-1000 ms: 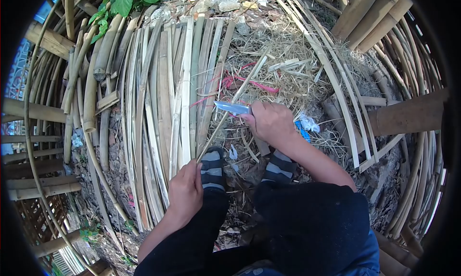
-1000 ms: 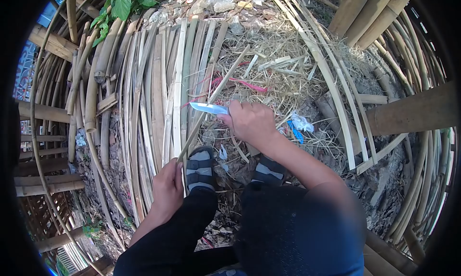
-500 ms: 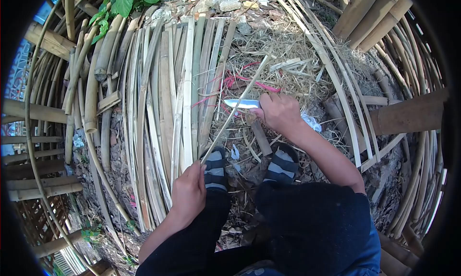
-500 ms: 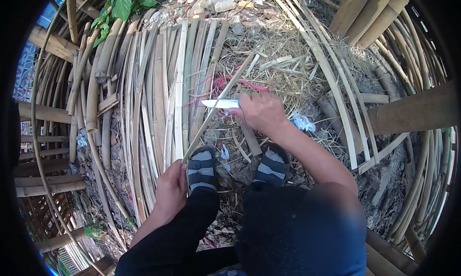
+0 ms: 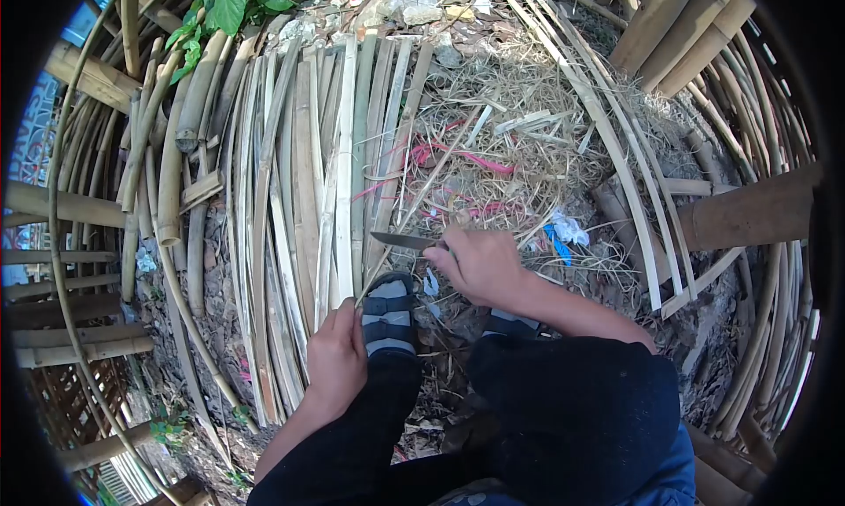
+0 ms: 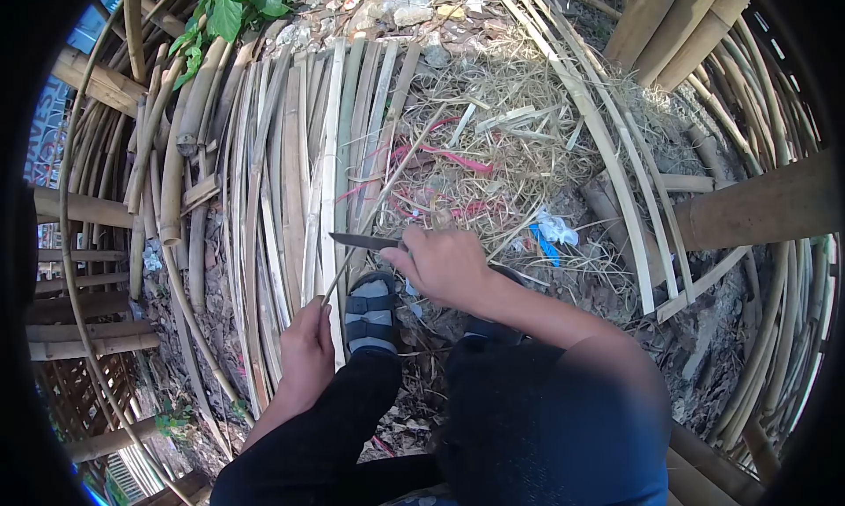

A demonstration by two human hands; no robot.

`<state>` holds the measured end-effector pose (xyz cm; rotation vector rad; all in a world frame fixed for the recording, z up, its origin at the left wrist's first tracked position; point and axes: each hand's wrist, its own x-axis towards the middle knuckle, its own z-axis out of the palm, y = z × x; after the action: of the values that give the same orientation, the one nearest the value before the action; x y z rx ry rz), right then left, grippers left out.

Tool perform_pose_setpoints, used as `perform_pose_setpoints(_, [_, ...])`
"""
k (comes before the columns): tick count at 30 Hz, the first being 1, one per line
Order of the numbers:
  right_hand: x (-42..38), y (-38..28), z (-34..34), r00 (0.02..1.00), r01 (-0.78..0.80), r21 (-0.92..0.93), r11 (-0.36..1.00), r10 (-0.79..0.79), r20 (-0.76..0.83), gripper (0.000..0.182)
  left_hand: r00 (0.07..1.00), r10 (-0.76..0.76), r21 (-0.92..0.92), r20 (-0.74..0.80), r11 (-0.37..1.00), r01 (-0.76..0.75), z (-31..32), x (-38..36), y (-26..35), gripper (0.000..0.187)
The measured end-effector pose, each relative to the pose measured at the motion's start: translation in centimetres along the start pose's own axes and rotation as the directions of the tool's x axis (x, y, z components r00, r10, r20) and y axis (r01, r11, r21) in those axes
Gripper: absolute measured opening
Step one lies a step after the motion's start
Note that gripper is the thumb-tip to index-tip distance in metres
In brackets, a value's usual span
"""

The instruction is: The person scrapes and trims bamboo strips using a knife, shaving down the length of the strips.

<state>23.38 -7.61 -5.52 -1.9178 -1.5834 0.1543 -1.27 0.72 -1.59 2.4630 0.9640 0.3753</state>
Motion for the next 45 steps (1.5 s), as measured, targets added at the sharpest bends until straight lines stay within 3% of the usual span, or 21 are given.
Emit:
perform_pose_setpoints(2, [-0.1, -1.0, 1.5, 0.998, 0.066, 0.003, 0.998, -0.067, 0.009, 0.037, 1.0, 0.011, 0.011, 0.004, 1.0, -0.011, 0.0, 0.0, 0.1, 0.015])
perform_pose_setpoints(4, [0.1, -0.7, 2.3, 0.988, 0.112, -0.099, 0.989, -0.121, -0.094, 0.038, 1.0, 0.0, 0.099, 0.01, 0.995, -0.001, -0.3, 0.0, 0.3, 0.018])
perform_pose_setpoints(5, [0.3, -0.4, 2.1, 0.997, -0.004, -0.09, 0.996, -0.003, -0.083, 0.039, 1.0, 0.004, 0.1, 0.012, 0.995, -0.005, -0.3, -0.1, 0.3, 0.018])
perform_pose_setpoints(8, [1.4, 1.3, 0.7, 0.995, 0.007, -0.229, 0.973, -0.029, -0.093, 0.043, 0.999, 0.007, 0.072, -0.035, 0.997, -0.004, -0.2, -0.2, 0.2, 0.02])
perform_pose_setpoints(10, [1.2, 1.8, 1.1, 0.998, -0.016, -0.226, 0.974, 0.0, -0.068, 0.044, 0.999, 0.012, 0.085, -0.041, 0.996, -0.009, -0.4, -0.3, 0.3, 0.02])
perform_pose_setpoints(12, [1.6, 3.2, 1.2, 0.983, 0.084, -0.32, 0.944, -0.131, -0.13, 0.045, 0.999, 0.009, 0.08, -0.044, 0.997, -0.005, -0.2, -0.4, 0.2, 0.019])
perform_pose_setpoints(25, [2.0, 6.1, 0.8, 0.96, 0.15, -0.429, 0.891, -0.235, -0.153, 0.044, 0.999, 0.008, 0.048, 0.033, 0.999, -0.009, -0.3, -0.3, 0.1, 0.024])
perform_pose_setpoints(27, [1.9, 6.5, 0.6, 0.981, 0.119, -0.437, 0.891, -0.172, -0.084, 0.045, 1.0, 0.001, 0.044, 0.029, 0.999, -0.003, -0.2, -0.6, -0.2, 0.024])
perform_pose_setpoints(28, [2.9, 8.3, -0.2, 0.983, -0.177, -0.385, 0.906, 0.14, -0.123, 0.047, 1.0, -0.004, 0.045, 0.021, 0.999, 0.003, -0.3, -0.8, -0.5, 0.024])
perform_pose_setpoints(29, [4.2, 11.2, -1.7, 0.888, -0.46, -0.325, 0.826, 0.439, -0.139, 0.051, 1.0, -0.006, 0.044, 0.02, 0.999, 0.006, -0.5, -1.4, -0.6, 0.024])
perform_pose_setpoints(30, [4.5, 13.9, -4.2, 0.817, -0.574, -0.372, 0.73, 0.54, -0.201, 0.057, 0.999, -0.033, 0.064, -0.005, 0.997, 0.034, -1.1, -2.1, -1.0, 0.022])
perform_pose_setpoints(33, [3.7, 15.6, -7.0, 0.732, -0.679, -0.297, 0.671, 0.595, -0.332, 0.062, 0.997, -0.07, 0.054, -0.034, 0.996, 0.072, -1.5, -1.7, -1.0, 0.018])
perform_pose_setpoints(35, [3.6, 14.7, -7.1, 0.751, -0.614, -0.144, 0.776, 0.518, -0.409, 0.057, 0.995, -0.082, -0.012, -0.062, 0.997, 0.082, -0.9, -1.3, -1.1, 0.012])
perform_pose_setpoints(37, [3.1, 10.8, -5.7, 0.834, -0.49, -0.039, 0.871, 0.455, -0.312, 0.051, 0.988, -0.151, -0.102, -0.014, 0.984, 0.149, -0.7, -0.6, -0.1, 0.011])
perform_pose_setpoints(40, [1.8, 4.1, -2.0, 0.972, -0.13, 0.113, 0.985, 0.149, -0.179, 0.038, 0.975, -0.215, -0.215, 0.064, 0.951, 0.224, -0.9, 0.3, 1.0, 0.015])
perform_pose_setpoints(41, [1.3, 2.3, -0.7, 0.992, -0.076, 0.062, 0.995, 0.082, -0.096, 0.037, 0.966, -0.237, -0.246, 0.103, 0.935, 0.255, -0.8, 0.3, 1.1, 0.015])
perform_pose_setpoints(43, [0.9, -0.3, 1.6, 0.988, 0.1, 0.123, 0.987, -0.084, -0.127, 0.04, 0.958, -0.254, -0.283, 0.13, 0.917, 0.281, -0.6, 0.3, 1.4, 0.016])
perform_pose_setpoints(45, [0.8, -0.9, 2.7, 0.989, 0.094, 0.057, 0.994, -0.086, -0.124, 0.038, 0.95, -0.274, -0.297, 0.149, 0.904, 0.308, -0.6, 0.2, 1.9, 0.019])
